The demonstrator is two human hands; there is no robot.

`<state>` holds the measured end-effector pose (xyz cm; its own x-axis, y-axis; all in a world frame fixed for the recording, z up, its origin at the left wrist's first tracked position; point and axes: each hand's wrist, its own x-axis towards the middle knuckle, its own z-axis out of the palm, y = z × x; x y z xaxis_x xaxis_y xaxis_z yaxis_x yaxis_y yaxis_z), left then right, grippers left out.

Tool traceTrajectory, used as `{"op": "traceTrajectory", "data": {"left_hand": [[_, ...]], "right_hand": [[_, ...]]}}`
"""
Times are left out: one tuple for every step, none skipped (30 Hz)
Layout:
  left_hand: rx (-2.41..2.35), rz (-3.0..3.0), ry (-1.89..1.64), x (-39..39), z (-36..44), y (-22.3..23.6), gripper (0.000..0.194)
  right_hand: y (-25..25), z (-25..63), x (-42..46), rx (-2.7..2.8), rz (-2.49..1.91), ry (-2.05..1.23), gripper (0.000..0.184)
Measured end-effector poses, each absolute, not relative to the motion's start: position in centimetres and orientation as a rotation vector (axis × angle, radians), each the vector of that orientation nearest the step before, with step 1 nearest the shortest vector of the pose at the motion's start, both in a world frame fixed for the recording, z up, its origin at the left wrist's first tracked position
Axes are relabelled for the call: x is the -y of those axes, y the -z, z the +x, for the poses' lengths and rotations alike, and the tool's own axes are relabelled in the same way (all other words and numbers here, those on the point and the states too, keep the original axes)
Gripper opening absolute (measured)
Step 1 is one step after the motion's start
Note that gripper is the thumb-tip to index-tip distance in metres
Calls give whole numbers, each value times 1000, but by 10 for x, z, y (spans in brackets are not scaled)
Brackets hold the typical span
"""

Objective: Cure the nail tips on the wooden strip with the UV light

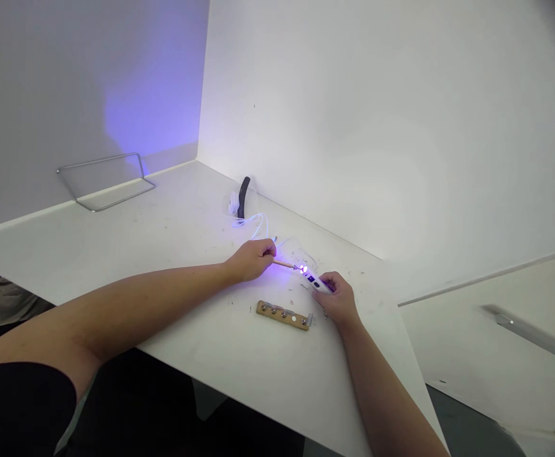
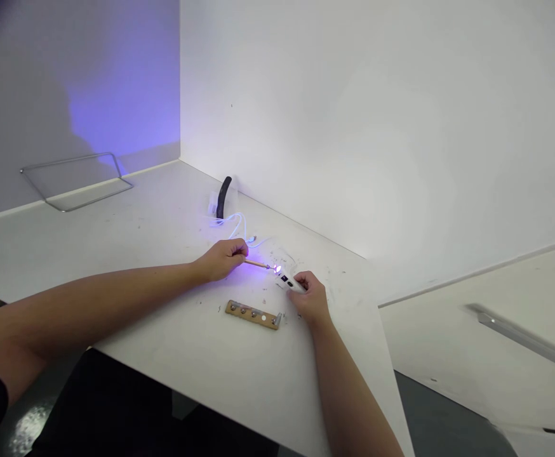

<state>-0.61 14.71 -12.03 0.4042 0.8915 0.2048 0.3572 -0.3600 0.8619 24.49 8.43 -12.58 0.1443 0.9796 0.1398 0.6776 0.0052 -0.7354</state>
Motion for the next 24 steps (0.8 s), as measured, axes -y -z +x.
{"op": "traceTrajectory", "data": {"left_hand": [[-1069, 1902, -896, -147, -6, 120, 11], [-1069, 1900, -896, -147, -6, 120, 11], [-1067, 1901, -897, -146, -6, 120, 11], [-1066, 1901, -896, -146, -6, 120, 10], [-1065, 1901, -895, -146, -6, 119, 10], [-1064, 1900, -892, -146, -6, 119, 10], [-1067, 1897, -889, -145, -6, 119, 10], [-1071, 1893, -887, -145, -6, 118, 11], [-1074, 1889, -886, -144, -6, 118, 11], [-1076, 1886, -885, -144, -6, 117, 11], [-1078, 1884, -884, -144, -6, 117, 11], [-1080, 1883, -885, -143, -6, 116, 12], [-1082, 1882, -885, -143, -6, 116, 12], [-1084, 1883, -884, -143, -6, 116, 12], [-1088, 1884, -883, -143, -6, 116, 12], [-1090, 1886, -882, -143, -6, 115, 12], [-1090, 1888, -881, -143, -6, 115, 12], [-1090, 1890, -880, -143, -6, 115, 12], [-1090, 1891, -879, -143, -6, 115, 12], [-1091, 1891, -881, -143, -6, 115, 12], [-1093, 1891, -883, -143, -6, 116, 12], [-1095, 1891, -885, -143, -6, 116, 12], [-1096, 1892, -887, -143, -6, 116, 11], [-1097, 1893, -887, -143, -6, 116, 11]], "right_hand": [[126, 245, -85, 1599, -1736, -562, 21], [127, 245, -85, 1598, -1731, -564, 21], [127, 245, -85, 1595, -1726, -564, 21], [127, 245, -85, 1592, -1722, -566, 21], [127, 245, -85, 1591, -1718, -566, 21], [127, 245, -85, 1592, -1716, -564, 21], [127, 245, -85, 1594, -1716, -560, 21], [127, 245, -85, 1596, -1717, -558, 21], [126, 245, -85, 1599, -1717, -559, 21], [126, 245, -85, 1601, -1717, -561, 21], [126, 245, -85, 1602, -1717, -566, 21], [126, 245, -85, 1601, -1718, -569, 21], [126, 245, -85, 1599, -1720, -570, 21], [126, 245, -85, 1598, -1723, -569, 21], [126, 245, -85, 1595, -1725, -563, 21], [126, 245, -85, 1594, -1726, -558, 21], [127, 245, -85, 1593, -1725, -555, 21], [127, 245, -85, 1593, -1723, -553, 21], [127, 245, -85, 1594, -1720, -553, 21], [128, 245, -85, 1596, -1720, -553, 21], [128, 246, -85, 1598, -1719, -553, 21], [128, 246, -86, 1600, -1719, -554, 21], [128, 247, -86, 1601, -1718, -554, 21], [128, 247, -86, 1604, -1717, -557, 21]]}}
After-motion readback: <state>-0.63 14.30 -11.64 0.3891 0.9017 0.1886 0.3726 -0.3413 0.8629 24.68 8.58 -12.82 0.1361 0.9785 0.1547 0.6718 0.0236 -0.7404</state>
